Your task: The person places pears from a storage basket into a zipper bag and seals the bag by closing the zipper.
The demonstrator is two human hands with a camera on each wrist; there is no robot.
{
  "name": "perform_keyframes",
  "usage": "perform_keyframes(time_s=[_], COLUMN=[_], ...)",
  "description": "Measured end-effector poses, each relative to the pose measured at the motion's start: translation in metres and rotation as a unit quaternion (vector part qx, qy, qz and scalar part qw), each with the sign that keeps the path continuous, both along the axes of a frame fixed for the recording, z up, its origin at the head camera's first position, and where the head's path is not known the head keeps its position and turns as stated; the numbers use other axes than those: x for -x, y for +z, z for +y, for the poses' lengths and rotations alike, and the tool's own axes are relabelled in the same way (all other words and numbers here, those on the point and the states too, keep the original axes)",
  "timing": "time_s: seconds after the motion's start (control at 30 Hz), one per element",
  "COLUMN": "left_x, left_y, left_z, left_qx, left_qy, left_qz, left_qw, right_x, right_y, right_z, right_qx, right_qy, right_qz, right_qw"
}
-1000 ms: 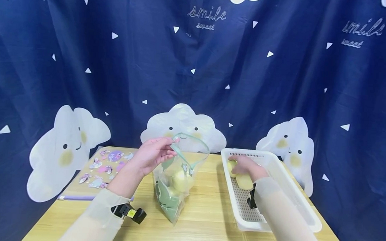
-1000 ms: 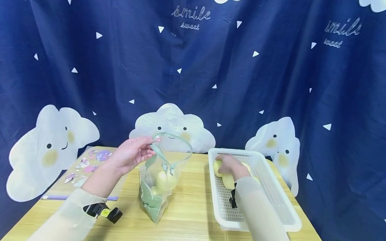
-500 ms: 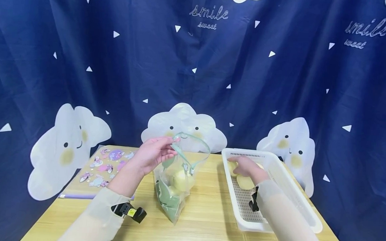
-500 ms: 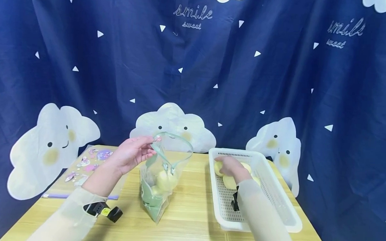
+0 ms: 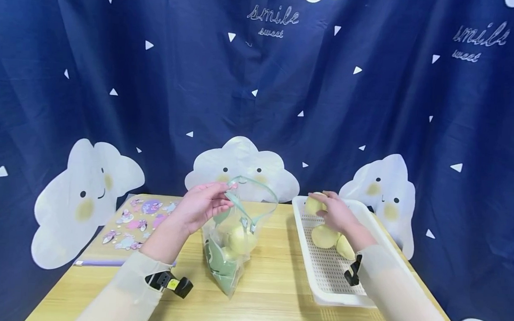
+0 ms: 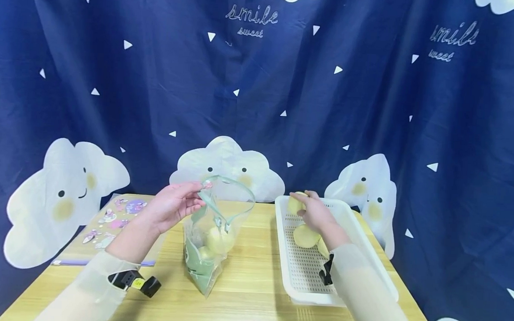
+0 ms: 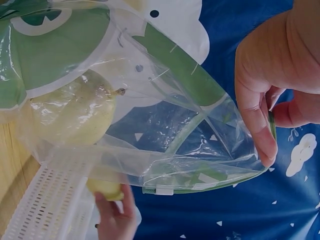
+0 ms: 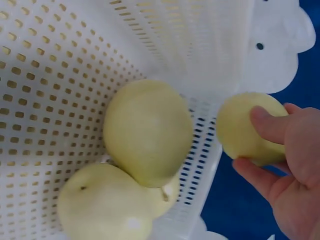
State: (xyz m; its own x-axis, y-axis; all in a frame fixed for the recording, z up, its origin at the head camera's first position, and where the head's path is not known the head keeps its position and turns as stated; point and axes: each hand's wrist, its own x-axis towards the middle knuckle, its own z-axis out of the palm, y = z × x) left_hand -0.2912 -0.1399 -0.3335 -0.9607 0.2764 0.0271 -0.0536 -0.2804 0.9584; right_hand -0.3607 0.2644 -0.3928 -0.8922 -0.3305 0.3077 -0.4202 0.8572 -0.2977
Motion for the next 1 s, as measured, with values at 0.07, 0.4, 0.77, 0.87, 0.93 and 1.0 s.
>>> perform_keyframes(time_s=[0.07,0.4,0.77,0.87,0.93,1.0], left_x=[0.0,0.0,0.0,0.0,-0.001,-0.001], left_y=[0.0,0.0,0.002,0.002,0.003,0.003], left_z=[0.0,0.001,0.001,0.001,0.001,0.0], left_qx=[-0.001,0.003,0.008,0.008,0.009,0.01], left_qy=[-0.001,0.0,0.002,0.0,-0.001,0.001], left_qz=[-0.001,0.001,0.004,0.006,0.005,0.003], left_qw=[1.0,1.0,1.0,0.9999,0.9999,0.9999], right_x=[-0.004,-0.025,-0.053,-0.061,-0.065,-0.069], right_y=[0.005,0.027,0.062,0.07,0.075,0.078], right_z=[-0.001,-0.015,-0.053,-0.066,-0.074,-0.081], right_qx=[0.013,0.075,0.131,0.141,0.143,0.144], right_qy=[0.002,0.034,0.076,0.092,0.103,0.114], right_qz=[0.027,0.123,0.185,0.188,0.187,0.185], right_qw=[1.0,0.989,0.971,0.968,0.967,0.965])
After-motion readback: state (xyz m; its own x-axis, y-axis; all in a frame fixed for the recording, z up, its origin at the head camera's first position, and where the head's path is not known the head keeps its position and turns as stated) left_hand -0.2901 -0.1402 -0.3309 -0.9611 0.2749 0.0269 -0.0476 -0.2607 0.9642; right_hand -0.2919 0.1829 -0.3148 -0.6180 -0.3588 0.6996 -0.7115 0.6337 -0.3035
